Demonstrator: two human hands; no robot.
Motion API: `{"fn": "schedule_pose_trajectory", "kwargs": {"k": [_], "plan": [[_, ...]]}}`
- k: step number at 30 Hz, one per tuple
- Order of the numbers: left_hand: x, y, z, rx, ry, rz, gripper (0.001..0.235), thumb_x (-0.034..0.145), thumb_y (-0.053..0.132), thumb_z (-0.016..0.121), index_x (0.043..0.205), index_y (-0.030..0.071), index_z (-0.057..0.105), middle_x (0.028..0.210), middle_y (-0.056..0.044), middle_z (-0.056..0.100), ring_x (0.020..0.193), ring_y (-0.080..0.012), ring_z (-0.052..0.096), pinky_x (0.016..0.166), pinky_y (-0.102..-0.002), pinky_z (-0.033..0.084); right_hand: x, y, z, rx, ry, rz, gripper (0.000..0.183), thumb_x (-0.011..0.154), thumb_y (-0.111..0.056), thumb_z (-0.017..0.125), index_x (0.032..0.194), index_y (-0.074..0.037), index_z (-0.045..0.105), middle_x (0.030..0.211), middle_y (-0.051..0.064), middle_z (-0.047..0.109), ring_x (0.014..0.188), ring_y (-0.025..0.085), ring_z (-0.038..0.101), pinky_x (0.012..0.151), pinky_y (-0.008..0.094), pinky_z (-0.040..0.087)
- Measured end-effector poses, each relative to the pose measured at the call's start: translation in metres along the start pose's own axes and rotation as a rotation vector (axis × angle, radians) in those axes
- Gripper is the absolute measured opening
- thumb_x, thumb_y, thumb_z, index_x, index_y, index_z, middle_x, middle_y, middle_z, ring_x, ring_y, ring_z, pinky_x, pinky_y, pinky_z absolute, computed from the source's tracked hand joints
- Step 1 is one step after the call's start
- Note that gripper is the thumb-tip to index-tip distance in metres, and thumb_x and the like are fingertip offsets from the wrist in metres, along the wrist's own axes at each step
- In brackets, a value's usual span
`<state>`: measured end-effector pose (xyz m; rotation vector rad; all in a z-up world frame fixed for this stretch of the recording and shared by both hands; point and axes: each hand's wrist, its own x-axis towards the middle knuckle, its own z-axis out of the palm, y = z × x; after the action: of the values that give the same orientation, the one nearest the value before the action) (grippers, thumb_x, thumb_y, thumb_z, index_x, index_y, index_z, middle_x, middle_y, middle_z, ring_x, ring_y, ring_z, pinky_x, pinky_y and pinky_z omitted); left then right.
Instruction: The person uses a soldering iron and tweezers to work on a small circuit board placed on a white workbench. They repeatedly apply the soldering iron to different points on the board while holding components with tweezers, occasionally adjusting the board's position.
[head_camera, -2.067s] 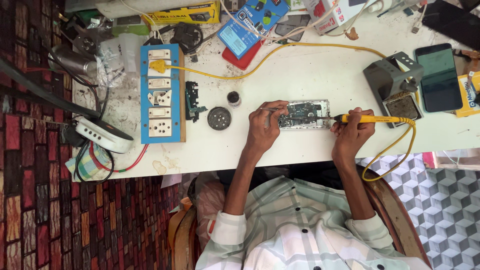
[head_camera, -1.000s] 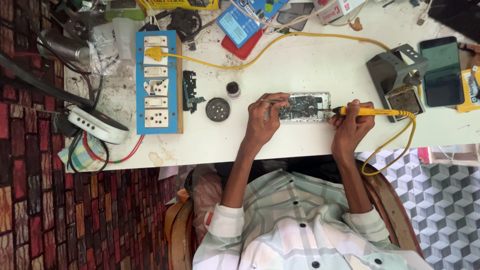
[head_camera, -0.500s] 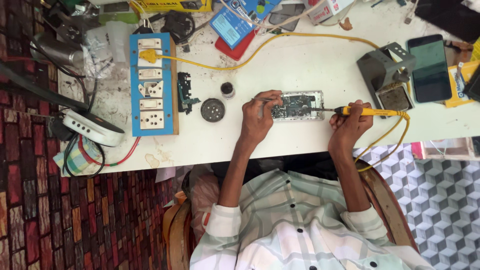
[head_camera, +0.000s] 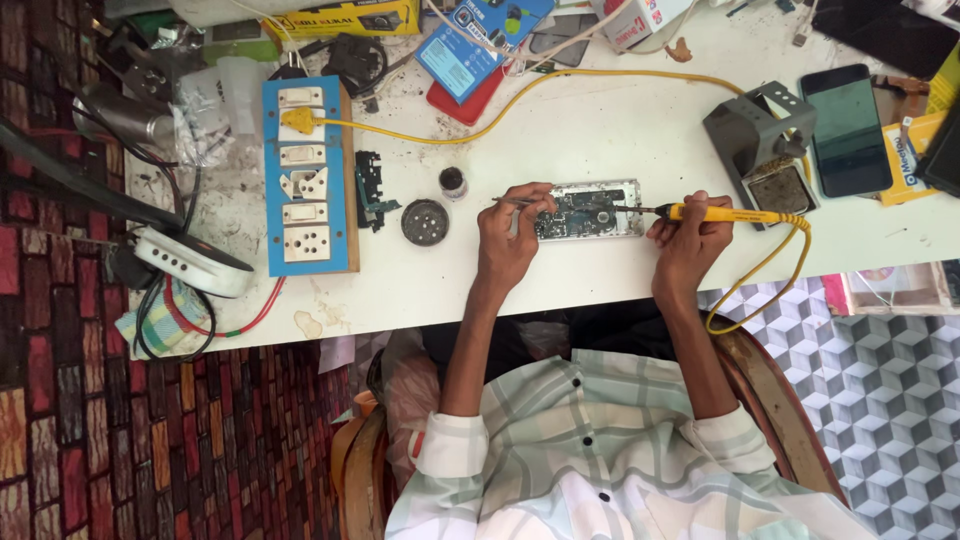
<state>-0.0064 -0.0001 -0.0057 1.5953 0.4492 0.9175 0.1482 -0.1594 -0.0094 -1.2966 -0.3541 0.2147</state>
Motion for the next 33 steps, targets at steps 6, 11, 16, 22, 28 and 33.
{"fn": "schedule_pose_trajectory", "kwargs": {"k": [6,11,16,22,28,33], "plan": [[-0.0021,-0.0048,-0.0004,0.021,-0.003,0.0,0.021,0.101,-0.006,0.057,0.117,-0.001,0.069,0.092,-0.008,0.077,0.091,-0.0162,0.076,0.088,-0.032,0.061,-0.0016,0.0002,-0.0009,-0.002,-0.006,-0.004,0.027,0.116,-0.023,0.049,0.098,-0.004,0.043,0.071,0.006,0.049,0.054,0.014,0.051,0.054,0.028,0.047],[-0.0015,-0.0007,-0.0009,0.007,0.008,0.005,0.02,0.101,-0.007,0.057,0.117,-0.001,0.068,0.092,-0.009,0.076,0.091,-0.017,0.076,0.088,-0.032,0.061,-0.0009,0.0023,0.0003,0.005,-0.024,-0.046,0.029,0.118,-0.022,0.052,0.097,-0.005,0.041,0.073,0.005,0.047,0.055,0.013,0.047,0.057,0.029,0.051],[-0.0025,0.0004,0.0006,0.016,-0.006,0.015,0.022,0.1,-0.007,0.056,0.118,-0.001,0.067,0.094,-0.009,0.076,0.093,-0.0178,0.076,0.089,-0.032,0.061,-0.0002,0.0065,-0.0038,0.011,-0.007,-0.018,0.027,0.116,-0.021,0.052,0.097,-0.004,0.043,0.074,0.005,0.05,0.055,0.013,0.049,0.056,0.029,0.05],[-0.0031,0.0009,-0.002,0.038,-0.009,-0.023,0.021,0.101,-0.007,0.056,0.117,-0.002,0.068,0.095,-0.009,0.077,0.094,-0.0185,0.077,0.088,-0.032,0.062,-0.0018,0.0061,-0.004,0.02,0.033,-0.012,0.027,0.116,-0.018,0.052,0.095,-0.006,0.04,0.069,0.006,0.048,0.052,0.015,0.05,0.051,0.028,0.044],[-0.0031,0.0,-0.0009,0.033,-0.008,-0.046,0.024,0.099,-0.008,0.054,0.118,-0.002,0.068,0.095,-0.009,0.077,0.095,-0.0187,0.077,0.091,-0.033,0.063,-0.0035,0.0054,-0.0055,0.074,0.035,-0.037,0.025,0.117,-0.019,0.051,0.098,-0.006,0.041,0.071,0.008,0.051,0.055,0.016,0.051,0.055,0.028,0.045],[-0.0024,0.0017,-0.001,0.032,0.004,-0.001,0.024,0.099,-0.007,0.054,0.119,-0.002,0.066,0.096,-0.009,0.076,0.095,-0.0176,0.076,0.091,-0.033,0.062,-0.001,0.006,-0.0035,0.056,0.028,-0.015,0.027,0.118,-0.019,0.051,0.098,-0.006,0.04,0.072,0.007,0.048,0.055,0.016,0.051,0.056,0.029,0.047]]}}
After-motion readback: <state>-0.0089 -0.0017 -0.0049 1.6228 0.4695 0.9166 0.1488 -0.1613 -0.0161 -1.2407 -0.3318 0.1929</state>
